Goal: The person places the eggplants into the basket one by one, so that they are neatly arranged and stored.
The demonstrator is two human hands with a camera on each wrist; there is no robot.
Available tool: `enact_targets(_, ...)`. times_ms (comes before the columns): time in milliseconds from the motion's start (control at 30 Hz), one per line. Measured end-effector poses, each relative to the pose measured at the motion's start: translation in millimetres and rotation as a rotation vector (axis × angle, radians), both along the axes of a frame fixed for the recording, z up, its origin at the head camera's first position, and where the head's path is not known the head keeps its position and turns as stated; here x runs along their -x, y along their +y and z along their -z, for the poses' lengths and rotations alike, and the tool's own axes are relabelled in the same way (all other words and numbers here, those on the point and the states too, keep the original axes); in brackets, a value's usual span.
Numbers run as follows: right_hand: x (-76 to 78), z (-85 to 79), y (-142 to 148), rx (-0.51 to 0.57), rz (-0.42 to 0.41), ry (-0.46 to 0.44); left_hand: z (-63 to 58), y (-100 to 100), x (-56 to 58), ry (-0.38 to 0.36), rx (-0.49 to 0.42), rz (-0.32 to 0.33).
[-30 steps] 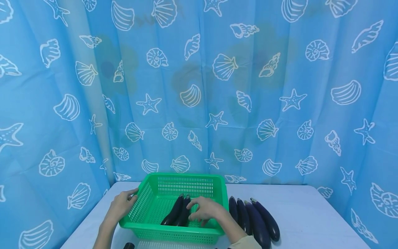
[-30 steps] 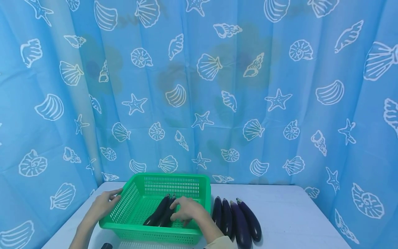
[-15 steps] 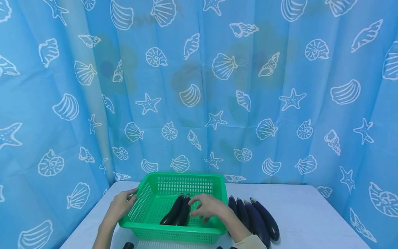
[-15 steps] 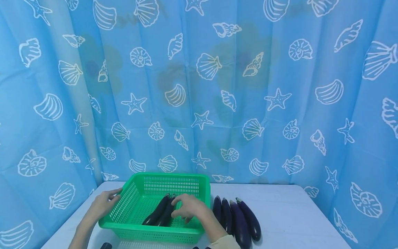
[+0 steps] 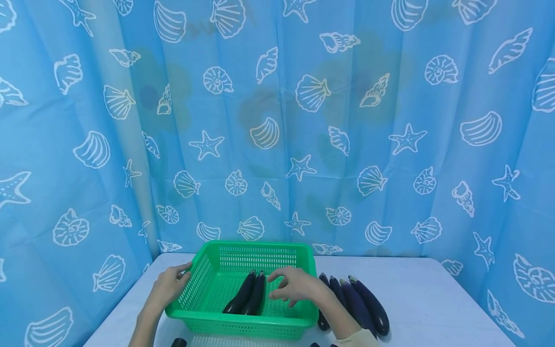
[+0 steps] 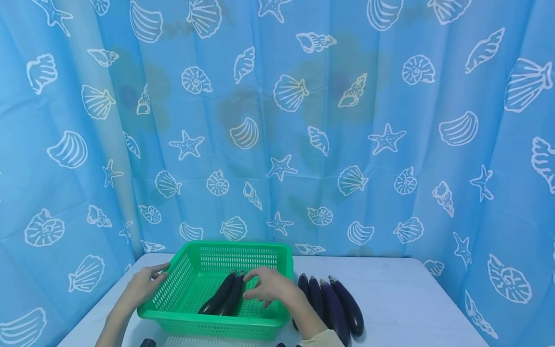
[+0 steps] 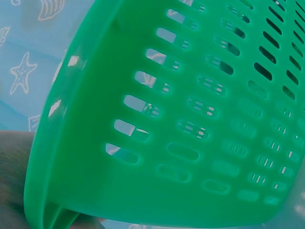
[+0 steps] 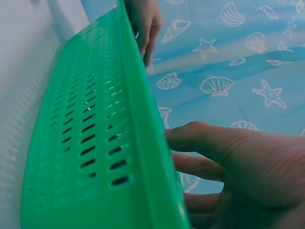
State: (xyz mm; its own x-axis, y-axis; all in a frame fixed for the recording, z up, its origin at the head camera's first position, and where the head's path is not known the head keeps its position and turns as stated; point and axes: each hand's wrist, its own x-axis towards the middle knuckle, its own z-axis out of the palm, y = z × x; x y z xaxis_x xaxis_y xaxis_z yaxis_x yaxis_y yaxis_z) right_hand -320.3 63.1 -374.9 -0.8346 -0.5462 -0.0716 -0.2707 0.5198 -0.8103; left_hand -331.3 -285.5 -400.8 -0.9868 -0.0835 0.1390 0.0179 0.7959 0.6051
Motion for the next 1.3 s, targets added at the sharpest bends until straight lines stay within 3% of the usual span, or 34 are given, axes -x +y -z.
enact_targets(400, -1.7, -5.7, 20, 0.01, -0.04, 0.061, -0.8, 1, -0.3, -0.009, 0.01, -0.01)
enact_targets(800, -10.5, -18.6, 42, 0.007, 0.016, 0.095, -0.6, 0, 0.7, -0.006, 0.019, -0.006)
enact_targets(1300, -15.9, -18.8, 67, 0.029, 0.03, 0.143, 1.5, 0, 2.4, -0.001, 0.009, -0.011)
